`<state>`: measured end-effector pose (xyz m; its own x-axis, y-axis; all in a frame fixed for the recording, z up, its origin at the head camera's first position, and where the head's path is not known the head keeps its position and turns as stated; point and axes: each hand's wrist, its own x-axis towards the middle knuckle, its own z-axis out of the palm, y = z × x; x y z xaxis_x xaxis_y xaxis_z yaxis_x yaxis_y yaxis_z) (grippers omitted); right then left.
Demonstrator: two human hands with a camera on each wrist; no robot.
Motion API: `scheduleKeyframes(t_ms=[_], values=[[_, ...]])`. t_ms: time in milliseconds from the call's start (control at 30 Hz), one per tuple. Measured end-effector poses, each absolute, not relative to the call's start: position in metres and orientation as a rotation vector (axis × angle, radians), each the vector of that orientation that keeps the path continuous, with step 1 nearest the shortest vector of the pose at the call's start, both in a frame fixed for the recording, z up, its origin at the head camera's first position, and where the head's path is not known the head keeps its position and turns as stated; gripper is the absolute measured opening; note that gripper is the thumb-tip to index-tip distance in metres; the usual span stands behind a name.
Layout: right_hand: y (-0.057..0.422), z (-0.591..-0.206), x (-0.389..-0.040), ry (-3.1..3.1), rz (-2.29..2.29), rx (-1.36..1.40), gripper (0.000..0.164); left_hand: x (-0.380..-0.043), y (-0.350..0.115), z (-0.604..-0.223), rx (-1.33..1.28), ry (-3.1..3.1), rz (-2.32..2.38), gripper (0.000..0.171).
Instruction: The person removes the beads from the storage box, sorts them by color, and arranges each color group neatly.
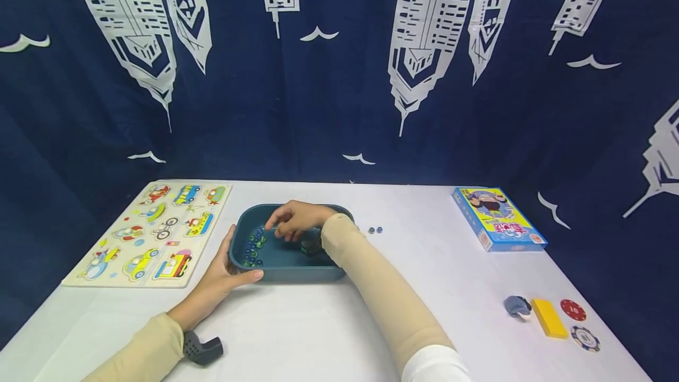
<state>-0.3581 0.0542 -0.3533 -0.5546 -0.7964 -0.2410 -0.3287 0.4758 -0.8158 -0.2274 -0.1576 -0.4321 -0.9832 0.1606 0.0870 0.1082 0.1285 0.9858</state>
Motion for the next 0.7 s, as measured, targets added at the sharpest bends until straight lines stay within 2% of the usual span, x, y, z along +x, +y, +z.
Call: scheduleKeyframes(t_ms=[400, 700], values=[[0.031, -0.366, -0.358, 2.149, -0.822, -0.894, 0.034, -0.227, -0.157, -0.434, 0.285, 2.311, 2.038, 0.124], [0.025, -0.366, -0.359, 2.205, -0.805, -0.885, 0.027, -0.226, -0.158, -0.431, 0.28, 2.31, 2.029, 0.124]])
